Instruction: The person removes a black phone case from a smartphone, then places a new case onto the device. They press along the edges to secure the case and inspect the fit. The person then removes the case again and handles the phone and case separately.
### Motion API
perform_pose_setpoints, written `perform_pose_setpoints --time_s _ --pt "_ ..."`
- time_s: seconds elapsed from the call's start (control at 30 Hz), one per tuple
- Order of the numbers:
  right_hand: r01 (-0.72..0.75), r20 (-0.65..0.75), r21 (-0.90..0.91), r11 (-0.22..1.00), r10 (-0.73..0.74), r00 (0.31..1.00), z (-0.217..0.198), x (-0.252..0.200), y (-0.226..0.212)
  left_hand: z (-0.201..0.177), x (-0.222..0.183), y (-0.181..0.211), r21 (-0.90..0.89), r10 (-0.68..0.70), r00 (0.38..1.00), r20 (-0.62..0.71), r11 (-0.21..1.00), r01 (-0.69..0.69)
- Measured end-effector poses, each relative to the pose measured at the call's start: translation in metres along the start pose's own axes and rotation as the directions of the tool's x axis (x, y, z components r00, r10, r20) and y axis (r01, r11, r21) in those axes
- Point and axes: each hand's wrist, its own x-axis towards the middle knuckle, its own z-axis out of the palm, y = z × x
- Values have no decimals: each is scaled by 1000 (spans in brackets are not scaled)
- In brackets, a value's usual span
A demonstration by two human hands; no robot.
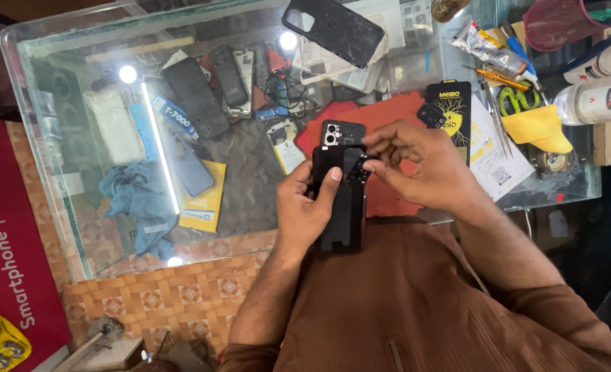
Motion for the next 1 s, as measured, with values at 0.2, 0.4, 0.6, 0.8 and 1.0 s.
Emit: perform_pose_setpoints --time_s 0.2,0.4,0.6,0.8,1.0 --pt "220 -10 -324 920 -236 972 -1 -2 -5 5 -7 -5 -32 30 998 52 999 -29" --pt "242 -74 -251 937 -268 961 6 -8 -6 7 -6 3 -17 49 998 41 999 -48" --pt "83 -65 44 996 -80 995 8 -13 3 8 -7 11 -1 109 993 47 994 -109" --pt "-53 -31 288 956 64 997 12 -13 19 9 -7 18 151 183 983 13 971 -183" --pt "-2 -82 293 956 27 996 16 -14 19 9 -9 22 126 241 970 33 962 -243"
